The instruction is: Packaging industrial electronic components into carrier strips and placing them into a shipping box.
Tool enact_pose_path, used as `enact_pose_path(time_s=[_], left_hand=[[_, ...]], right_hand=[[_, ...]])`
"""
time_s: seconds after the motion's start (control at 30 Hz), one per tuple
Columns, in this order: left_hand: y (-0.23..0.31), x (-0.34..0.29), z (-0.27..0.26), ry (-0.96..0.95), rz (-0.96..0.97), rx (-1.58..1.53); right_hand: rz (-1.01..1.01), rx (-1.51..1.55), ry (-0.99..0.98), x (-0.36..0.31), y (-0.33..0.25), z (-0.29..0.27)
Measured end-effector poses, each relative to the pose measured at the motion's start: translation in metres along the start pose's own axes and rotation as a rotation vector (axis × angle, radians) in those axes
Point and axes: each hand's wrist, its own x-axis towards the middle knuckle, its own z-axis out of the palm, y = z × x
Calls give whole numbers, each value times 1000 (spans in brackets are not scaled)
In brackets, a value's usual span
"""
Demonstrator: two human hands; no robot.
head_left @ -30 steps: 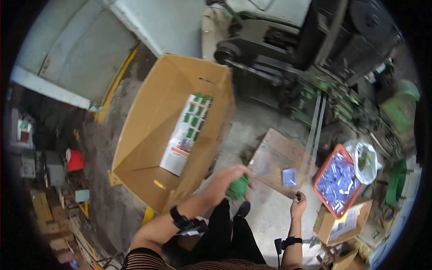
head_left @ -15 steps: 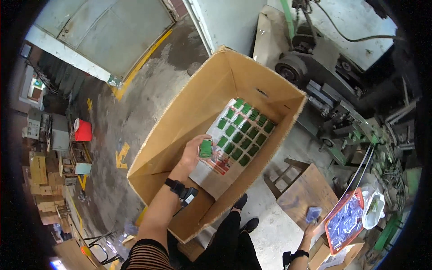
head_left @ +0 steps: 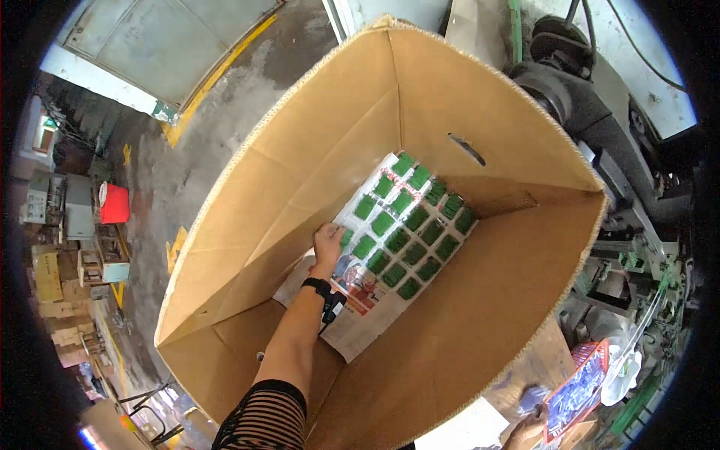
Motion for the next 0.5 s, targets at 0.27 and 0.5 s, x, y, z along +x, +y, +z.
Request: enact_pose_path(time_s=[0.27,0.5], left_hand=[[-33,-17,2,286,-407,-222],[67,-41,6,-78,-515,-682]], right_hand=[[68,-103,-15,7,-5,10],[53,146,134,12,65,78]])
